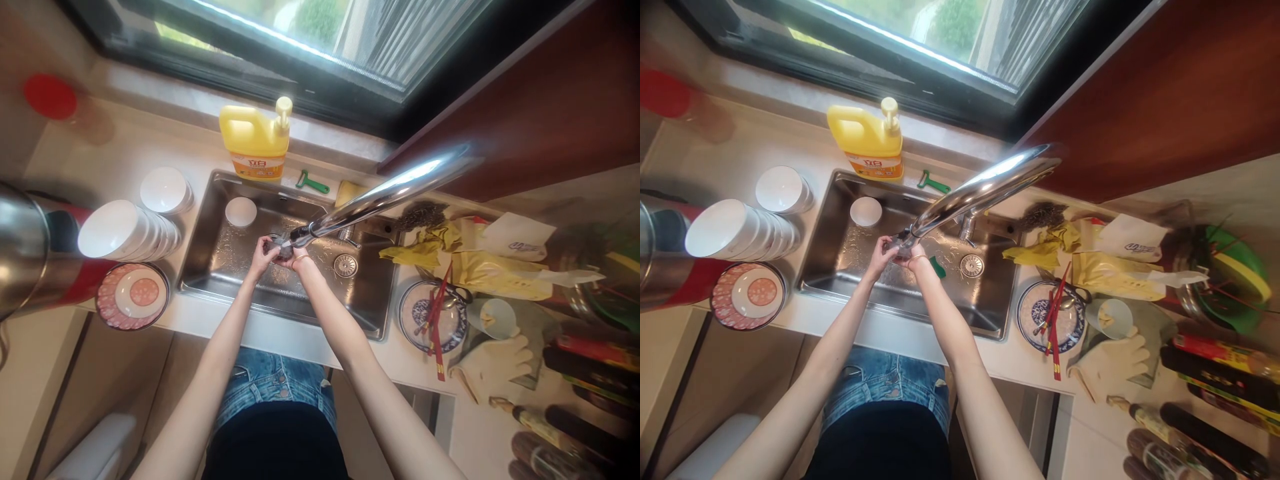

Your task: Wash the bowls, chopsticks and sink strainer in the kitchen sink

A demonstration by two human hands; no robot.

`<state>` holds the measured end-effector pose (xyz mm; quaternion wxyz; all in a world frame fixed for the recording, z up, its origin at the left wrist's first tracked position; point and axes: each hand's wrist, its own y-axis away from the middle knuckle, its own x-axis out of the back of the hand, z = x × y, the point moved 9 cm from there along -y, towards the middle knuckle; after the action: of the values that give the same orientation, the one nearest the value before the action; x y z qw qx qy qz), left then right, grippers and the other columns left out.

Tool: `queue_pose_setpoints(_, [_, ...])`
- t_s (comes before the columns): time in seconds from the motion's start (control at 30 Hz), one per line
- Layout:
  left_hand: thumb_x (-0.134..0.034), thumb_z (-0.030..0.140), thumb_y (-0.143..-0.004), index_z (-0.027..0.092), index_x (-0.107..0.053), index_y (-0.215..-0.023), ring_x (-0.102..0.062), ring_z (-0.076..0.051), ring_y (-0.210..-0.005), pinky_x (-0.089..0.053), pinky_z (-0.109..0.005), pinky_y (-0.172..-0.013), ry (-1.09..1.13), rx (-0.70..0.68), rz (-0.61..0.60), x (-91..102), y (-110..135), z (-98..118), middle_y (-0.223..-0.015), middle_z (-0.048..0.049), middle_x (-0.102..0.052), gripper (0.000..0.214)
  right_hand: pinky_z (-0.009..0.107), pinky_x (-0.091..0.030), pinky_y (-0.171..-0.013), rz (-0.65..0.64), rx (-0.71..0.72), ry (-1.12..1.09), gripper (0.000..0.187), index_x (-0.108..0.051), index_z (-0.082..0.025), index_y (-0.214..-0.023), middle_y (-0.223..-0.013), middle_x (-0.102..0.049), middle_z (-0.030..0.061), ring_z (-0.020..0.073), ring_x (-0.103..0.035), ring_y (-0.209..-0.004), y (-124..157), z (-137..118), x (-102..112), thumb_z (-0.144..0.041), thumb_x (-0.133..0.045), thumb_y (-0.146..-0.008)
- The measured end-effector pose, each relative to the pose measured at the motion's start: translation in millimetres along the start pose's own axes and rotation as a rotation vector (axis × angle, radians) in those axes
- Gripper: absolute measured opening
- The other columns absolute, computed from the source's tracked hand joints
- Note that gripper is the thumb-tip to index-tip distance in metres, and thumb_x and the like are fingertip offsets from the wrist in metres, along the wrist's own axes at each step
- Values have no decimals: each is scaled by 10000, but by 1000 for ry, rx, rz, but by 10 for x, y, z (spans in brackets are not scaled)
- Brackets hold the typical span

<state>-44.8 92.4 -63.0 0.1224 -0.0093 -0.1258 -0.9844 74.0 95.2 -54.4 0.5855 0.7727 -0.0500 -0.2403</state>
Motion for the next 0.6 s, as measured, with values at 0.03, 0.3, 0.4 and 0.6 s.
queue_pose_setpoints(0.03, [-720,355,-728,234,-502,-986,-595,-198,-977,-476,-341,-924,2,-2,-1,7,0,-3,-1024,-36,-583,359,414,-594,-771,-8,3,-1,226,-611,-178,-790,-578,-612,-6,153,-591,-571,6,0,-9,-309,-506,-940])
queue_pose_setpoints(0.3, [-742,364,-705,222,-516,-975,-571,-178,-928,-449,-310,-893,30,-26,30,71,8,11,-1002,-27,-568,380,434,-594,-795,-1,8,-25,214,-562,-190,-771,-579,-593,-18,154,-605,-615,21,23,-50,-325,-531,-934])
queue_pose_setpoints(0.4, [-738,346,-723,216,-519,-976,-566,-170,-922,-443,-302,-895,20,-21,41,80,10,27,-997,-20,-567,359,413,-597,-782,21,16,-33,229,-537,-190,-749,-573,-590,-21,143,-595,-601,14,27,-40,-304,-511,-946])
queue_pose_setpoints(0.6, [-737,299,-769,209,-529,-991,-568,-170,-967,-443,-292,-912,-112,45,26,71,6,5,-1010,-23,-582,318,397,-593,-751,13,5,-17,208,-565,-185,-762,-557,-572,-27,152,-600,-609,-46,34,-8,-321,-555,-918])
